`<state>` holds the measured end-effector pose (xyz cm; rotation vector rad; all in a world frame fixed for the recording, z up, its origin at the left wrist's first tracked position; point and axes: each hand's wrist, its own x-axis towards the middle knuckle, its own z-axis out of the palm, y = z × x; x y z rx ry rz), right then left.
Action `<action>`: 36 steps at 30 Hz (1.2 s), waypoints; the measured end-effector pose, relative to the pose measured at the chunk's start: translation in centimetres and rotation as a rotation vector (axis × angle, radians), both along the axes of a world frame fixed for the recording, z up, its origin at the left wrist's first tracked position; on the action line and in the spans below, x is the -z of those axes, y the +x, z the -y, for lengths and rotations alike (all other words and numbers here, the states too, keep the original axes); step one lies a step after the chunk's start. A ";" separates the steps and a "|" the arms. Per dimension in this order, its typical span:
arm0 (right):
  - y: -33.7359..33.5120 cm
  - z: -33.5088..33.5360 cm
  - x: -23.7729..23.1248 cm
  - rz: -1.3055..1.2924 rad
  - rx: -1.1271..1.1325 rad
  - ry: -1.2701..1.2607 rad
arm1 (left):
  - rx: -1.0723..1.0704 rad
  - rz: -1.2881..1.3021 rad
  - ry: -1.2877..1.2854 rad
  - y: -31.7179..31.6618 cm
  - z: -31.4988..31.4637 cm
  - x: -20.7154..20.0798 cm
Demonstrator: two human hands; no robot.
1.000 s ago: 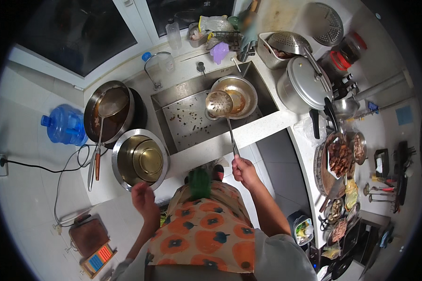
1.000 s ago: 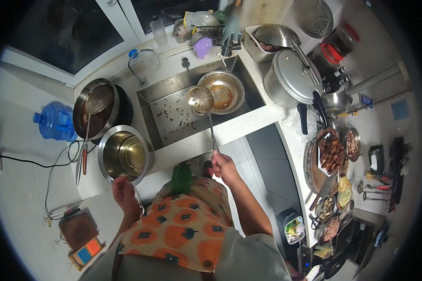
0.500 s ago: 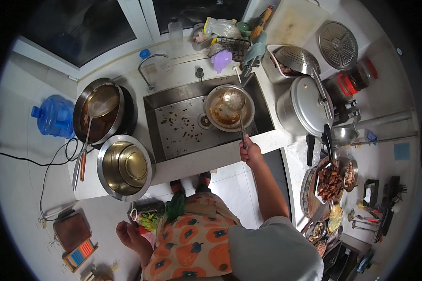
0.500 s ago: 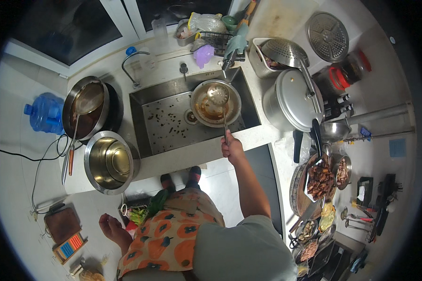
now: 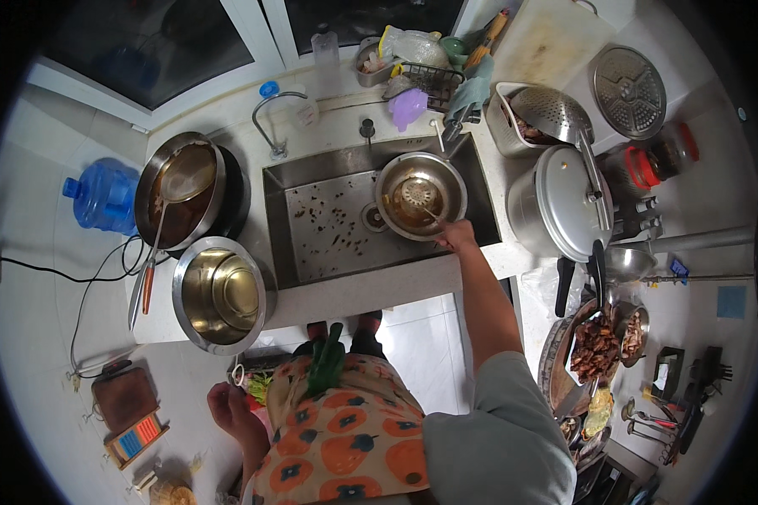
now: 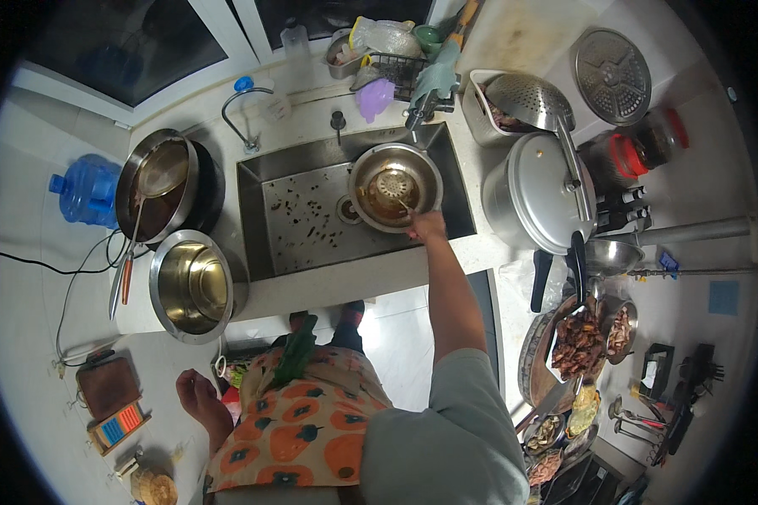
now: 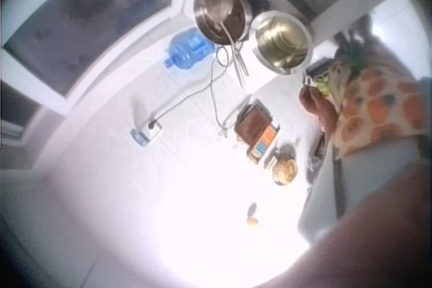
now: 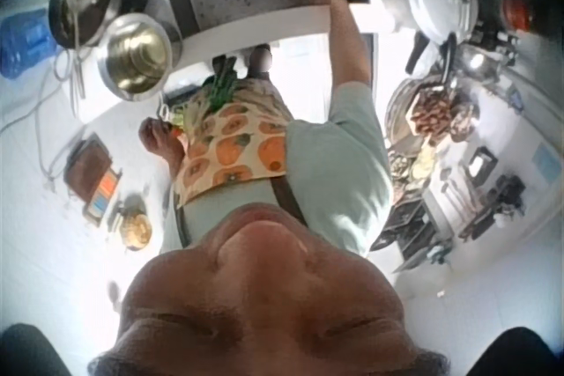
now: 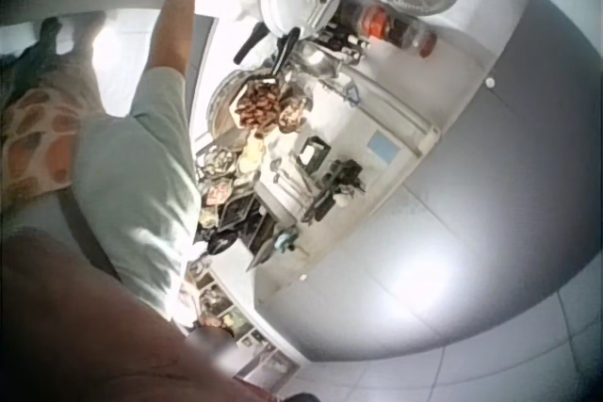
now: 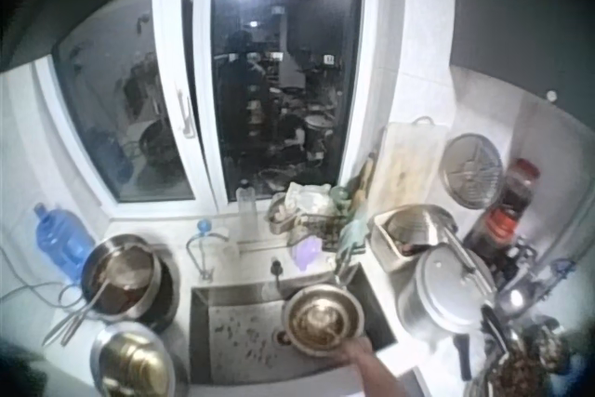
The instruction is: The person uses tongs to transfer fried chicken pieces from a metal strainer onto a plate. After finishing, the person rinses the strainer and tongs at the sink, then dries hands with a green cloth.
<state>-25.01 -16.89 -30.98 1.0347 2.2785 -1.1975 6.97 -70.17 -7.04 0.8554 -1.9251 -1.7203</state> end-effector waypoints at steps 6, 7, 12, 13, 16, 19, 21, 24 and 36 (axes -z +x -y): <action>3.4 -4.5 -1.0 -0.083 -0.346 0.748 | 0.099 -0.023 -0.043 -0.5 1.9 0.3; 3.9 -5.4 -1.6 0.025 -0.457 0.772 | 0.106 -0.035 -0.060 -0.7 2.5 0.3; 12.1 -1.7 -4.0 -0.494 -0.170 0.681 | 0.190 -0.169 -0.130 -3.2 8.4 -0.5; 14.3 0.5 -4.7 -0.422 -0.119 0.537 | 0.173 -0.194 -0.210 -4.2 10.3 -1.1; 20.0 10.1 -6.9 -0.588 -0.122 0.542 | 0.182 -0.267 -0.323 -7.5 16.1 -3.2; 22.8 21.7 -10.7 -0.643 0.047 0.325 | 0.254 -0.190 -0.613 -10.8 22.0 -4.9; 22.9 29.6 -14.6 -0.856 -0.073 0.282 | 0.332 -0.054 -0.863 -13.1 26.4 -5.0; 20.9 42.7 -20.0 -0.980 -0.207 -0.097 | 0.433 0.003 -1.023 -15.9 32.4 -3.1; 8.8 76.6 -20.7 -0.323 -0.356 -0.190 | 0.835 0.288 0.243 -18.5 40.8 1.9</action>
